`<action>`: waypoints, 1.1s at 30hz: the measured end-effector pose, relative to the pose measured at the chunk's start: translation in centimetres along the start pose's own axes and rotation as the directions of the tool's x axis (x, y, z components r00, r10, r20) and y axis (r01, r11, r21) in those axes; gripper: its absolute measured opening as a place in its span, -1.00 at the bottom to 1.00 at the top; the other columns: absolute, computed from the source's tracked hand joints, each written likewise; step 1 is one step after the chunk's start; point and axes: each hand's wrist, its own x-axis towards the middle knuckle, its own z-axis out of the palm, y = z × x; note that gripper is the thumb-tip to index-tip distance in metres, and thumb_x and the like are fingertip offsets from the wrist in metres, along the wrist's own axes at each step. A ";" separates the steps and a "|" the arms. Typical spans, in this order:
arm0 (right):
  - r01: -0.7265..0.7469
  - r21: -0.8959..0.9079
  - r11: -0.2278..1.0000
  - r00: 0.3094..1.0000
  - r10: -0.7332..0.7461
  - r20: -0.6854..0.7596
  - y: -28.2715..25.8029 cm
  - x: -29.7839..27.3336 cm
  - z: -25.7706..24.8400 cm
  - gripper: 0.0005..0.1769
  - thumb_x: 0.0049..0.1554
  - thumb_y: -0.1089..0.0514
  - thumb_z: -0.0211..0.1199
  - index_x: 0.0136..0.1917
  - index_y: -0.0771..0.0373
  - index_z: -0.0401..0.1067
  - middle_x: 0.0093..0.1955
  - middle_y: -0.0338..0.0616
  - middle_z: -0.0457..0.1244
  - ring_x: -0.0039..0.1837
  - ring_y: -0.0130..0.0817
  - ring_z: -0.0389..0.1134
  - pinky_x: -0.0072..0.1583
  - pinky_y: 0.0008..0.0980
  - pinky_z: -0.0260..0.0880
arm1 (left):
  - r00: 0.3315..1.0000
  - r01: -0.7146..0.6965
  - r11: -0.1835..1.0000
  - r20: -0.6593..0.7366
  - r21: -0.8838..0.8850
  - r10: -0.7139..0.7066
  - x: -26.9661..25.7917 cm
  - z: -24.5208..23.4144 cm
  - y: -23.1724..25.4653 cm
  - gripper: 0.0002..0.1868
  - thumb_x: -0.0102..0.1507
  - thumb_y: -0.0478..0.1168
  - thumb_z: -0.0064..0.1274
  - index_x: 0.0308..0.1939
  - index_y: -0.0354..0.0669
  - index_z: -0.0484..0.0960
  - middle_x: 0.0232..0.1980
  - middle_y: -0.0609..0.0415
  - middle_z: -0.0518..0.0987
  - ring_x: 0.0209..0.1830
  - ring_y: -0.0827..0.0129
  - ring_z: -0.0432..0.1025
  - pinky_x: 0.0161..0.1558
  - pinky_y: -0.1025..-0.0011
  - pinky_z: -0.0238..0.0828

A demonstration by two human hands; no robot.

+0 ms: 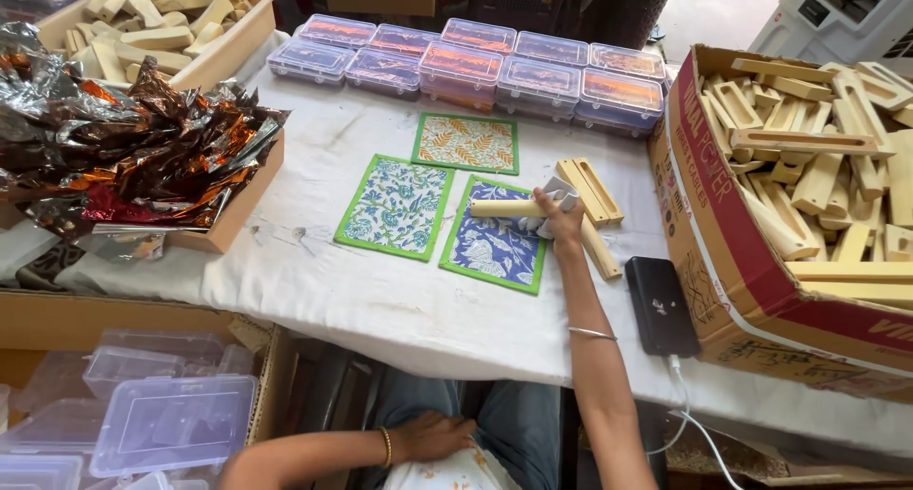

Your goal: Wiping small wooden components with a white cloth at a workstation to prepare them for packing or assembly.

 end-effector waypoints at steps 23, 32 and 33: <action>0.039 -0.012 0.999 0.999 -0.039 -0.034 -0.2 -0.8 0.7 -0.67 0.02 0.03 0.53 -0.09 0.29 0.55 -0.19 -0.20 0.42 -0.18 -0.45 0.40 -0.10 -0.45 0.42 | 0.992 -0.114 0.851 0.005 0.513 0.130 2.6 3.2 -5.1 -0.67 0.23 -0.24 0.04 0.08 -0.21 0.53 -0.18 -0.09 0.60 -0.30 0.12 0.55 -0.40 0.23 0.44; 0.082 0.123 0.989 0.996 -0.078 -0.032 0.4 0.4 0.9 -0.72 0.05 0.05 0.50 -0.07 0.26 0.55 -0.15 -0.18 0.42 -0.14 -0.43 0.41 -0.07 -0.43 0.44 | 0.441 0.045 0.465 -0.435 0.884 0.785 12.6 -24.5 1.3 -0.80 0.29 -0.27 0.03 0.01 -0.13 0.52 -0.06 0.14 0.57 -0.17 0.44 0.52 -0.40 0.46 0.33; 0.088 0.123 0.989 0.996 -0.084 -0.035 0.3 0.6 1.0 -0.72 0.05 0.05 0.50 -0.07 0.26 0.55 -0.15 -0.18 0.42 -0.14 -0.43 0.41 -0.07 -0.43 0.44 | 0.437 0.044 0.461 -0.432 0.886 0.789 13.5 -27.5 0.9 -0.80 0.29 -0.27 0.03 0.01 -0.13 0.52 -0.06 0.14 0.57 -0.17 0.44 0.52 -0.40 0.46 0.33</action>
